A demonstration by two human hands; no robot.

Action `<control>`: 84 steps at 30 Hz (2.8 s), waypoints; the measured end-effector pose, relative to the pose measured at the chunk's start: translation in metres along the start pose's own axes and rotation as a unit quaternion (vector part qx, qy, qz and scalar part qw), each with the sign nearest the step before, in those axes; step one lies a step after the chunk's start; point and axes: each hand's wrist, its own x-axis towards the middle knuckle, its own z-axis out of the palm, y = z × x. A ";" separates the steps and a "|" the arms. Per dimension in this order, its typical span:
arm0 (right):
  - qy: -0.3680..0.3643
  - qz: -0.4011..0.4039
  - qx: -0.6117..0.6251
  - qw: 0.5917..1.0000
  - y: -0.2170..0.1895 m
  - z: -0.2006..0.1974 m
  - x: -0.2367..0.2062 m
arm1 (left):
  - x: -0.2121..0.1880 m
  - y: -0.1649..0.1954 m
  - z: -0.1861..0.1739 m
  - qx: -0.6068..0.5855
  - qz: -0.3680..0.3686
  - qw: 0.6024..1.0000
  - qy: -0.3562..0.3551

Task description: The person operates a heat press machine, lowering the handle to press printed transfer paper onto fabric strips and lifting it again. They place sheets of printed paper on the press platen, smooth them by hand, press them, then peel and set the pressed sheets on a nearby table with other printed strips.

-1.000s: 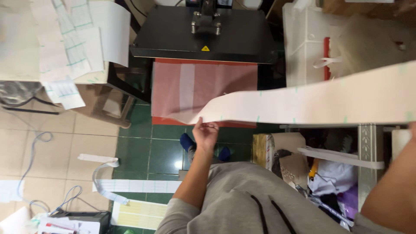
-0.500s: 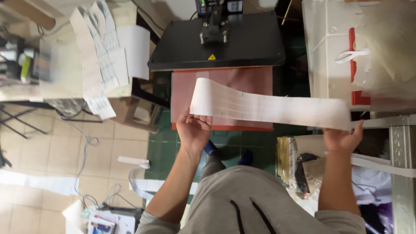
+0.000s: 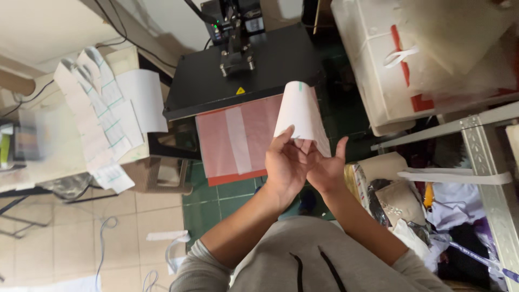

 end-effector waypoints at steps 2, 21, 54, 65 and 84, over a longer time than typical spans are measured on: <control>-0.038 -0.028 0.034 0.998 -0.001 0.006 0.007 | -0.001 0.011 -0.009 0.023 0.014 0.999 -0.023; 0.007 -0.225 -0.270 0.936 0.015 0.068 -0.036 | 0.046 0.142 -0.186 -0.163 -0.126 0.975 0.079; 0.199 -0.256 -0.382 0.866 -0.212 -0.138 0.169 | 0.186 0.137 -0.439 0.114 0.006 0.955 0.274; 0.246 -0.222 -0.301 0.894 -0.151 -0.190 0.314 | 0.236 0.231 -0.511 0.171 0.104 0.922 0.331; 0.407 -0.181 -0.663 0.601 -0.177 -0.190 0.319 | 0.240 0.235 -0.534 0.305 0.187 0.860 0.365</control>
